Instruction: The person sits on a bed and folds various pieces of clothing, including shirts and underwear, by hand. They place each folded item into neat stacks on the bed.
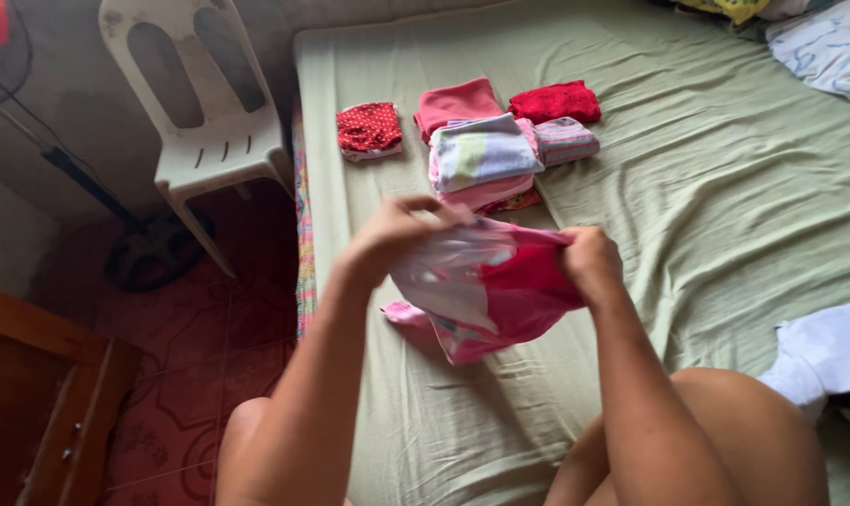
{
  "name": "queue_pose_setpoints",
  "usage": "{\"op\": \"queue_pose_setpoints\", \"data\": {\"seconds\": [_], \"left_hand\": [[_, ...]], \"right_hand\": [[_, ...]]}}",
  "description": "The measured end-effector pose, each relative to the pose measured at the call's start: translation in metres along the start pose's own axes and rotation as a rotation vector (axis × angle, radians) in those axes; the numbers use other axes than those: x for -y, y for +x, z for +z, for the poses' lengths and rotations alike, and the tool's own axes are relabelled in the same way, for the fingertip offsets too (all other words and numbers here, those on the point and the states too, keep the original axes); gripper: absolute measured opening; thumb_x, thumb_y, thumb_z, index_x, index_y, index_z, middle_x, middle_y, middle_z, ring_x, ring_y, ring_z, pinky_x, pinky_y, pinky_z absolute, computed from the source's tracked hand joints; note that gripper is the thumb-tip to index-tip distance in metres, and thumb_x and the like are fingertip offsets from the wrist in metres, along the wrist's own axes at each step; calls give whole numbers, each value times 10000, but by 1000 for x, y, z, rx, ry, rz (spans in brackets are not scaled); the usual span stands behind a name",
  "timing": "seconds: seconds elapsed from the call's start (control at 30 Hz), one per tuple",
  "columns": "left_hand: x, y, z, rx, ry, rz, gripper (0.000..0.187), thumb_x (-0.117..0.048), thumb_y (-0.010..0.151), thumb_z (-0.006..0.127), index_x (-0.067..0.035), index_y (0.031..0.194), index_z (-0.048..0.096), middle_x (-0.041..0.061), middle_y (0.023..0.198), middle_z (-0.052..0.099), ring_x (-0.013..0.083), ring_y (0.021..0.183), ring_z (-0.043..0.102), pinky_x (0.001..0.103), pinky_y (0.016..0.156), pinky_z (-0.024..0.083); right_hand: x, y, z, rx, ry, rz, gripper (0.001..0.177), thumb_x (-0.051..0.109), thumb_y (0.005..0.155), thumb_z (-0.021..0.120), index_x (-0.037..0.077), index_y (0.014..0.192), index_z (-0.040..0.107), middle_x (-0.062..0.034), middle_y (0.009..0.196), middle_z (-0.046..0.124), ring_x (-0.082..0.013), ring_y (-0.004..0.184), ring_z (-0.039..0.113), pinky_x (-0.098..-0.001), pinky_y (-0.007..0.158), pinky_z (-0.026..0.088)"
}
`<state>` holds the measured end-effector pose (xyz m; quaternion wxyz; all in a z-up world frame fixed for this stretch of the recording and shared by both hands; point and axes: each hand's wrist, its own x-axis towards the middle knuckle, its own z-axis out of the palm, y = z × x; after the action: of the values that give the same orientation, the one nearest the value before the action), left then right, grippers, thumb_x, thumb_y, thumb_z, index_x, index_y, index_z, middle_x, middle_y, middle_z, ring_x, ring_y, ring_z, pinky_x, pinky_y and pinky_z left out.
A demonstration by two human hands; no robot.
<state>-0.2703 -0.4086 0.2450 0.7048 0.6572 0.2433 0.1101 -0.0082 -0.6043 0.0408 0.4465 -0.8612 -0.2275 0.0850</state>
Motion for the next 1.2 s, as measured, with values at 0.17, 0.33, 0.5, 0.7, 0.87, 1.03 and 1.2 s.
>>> {"op": "queue_pose_setpoints", "data": {"seconds": [0.17,0.33,0.5,0.7,0.87,1.03,1.2], "left_hand": [[62,15,4,-57,756,27,501,-360,689,878,18,1002,779,121,787,735,206,682,691,338,628,532],[160,80,-22,-222,27,80,339,-219,917,668,84,999,795,69,847,734,136,714,620,307,600,508],[98,46,12,-90,-121,29,321,-80,827,596,58,1064,763,119,844,770,209,715,725,340,627,598],[84,13,32,-180,710,30,356,-313,872,754,-35,1079,838,156,879,755,210,733,712,321,701,537],[137,54,17,-67,-205,58,323,-237,860,734,42,1020,771,124,888,781,199,786,722,359,701,594],[80,3,41,103,-551,-82,214,-183,809,716,-27,944,771,82,820,779,208,709,736,384,680,619],[119,23,30,-86,757,-46,368,-321,751,889,-13,916,771,129,799,761,245,690,724,414,695,573]], "right_hand": [[24,-3,-13,251,1045,94,290,239,936,525,-8,1046,629,-81,909,679,-185,755,626,-395,692,518],[106,-63,-46,586,941,-61,166,102,981,652,11,1112,605,-140,975,677,-218,784,669,-425,684,571],[31,-24,5,205,72,12,324,49,821,654,57,1110,800,-108,967,815,-200,840,748,-322,782,565],[90,-49,-35,398,1067,332,356,237,871,673,3,1140,674,-104,1062,743,-210,920,716,-367,790,609],[122,-80,-39,588,667,-100,501,164,756,829,-11,1204,686,-95,1132,748,-206,970,710,-368,834,585],[116,-76,-21,108,-218,22,429,250,795,863,88,1177,757,-145,1032,750,-299,963,706,-430,855,537],[50,-32,-2,308,865,293,114,136,907,656,31,876,621,-41,624,566,-205,511,553,-390,489,462]]}}
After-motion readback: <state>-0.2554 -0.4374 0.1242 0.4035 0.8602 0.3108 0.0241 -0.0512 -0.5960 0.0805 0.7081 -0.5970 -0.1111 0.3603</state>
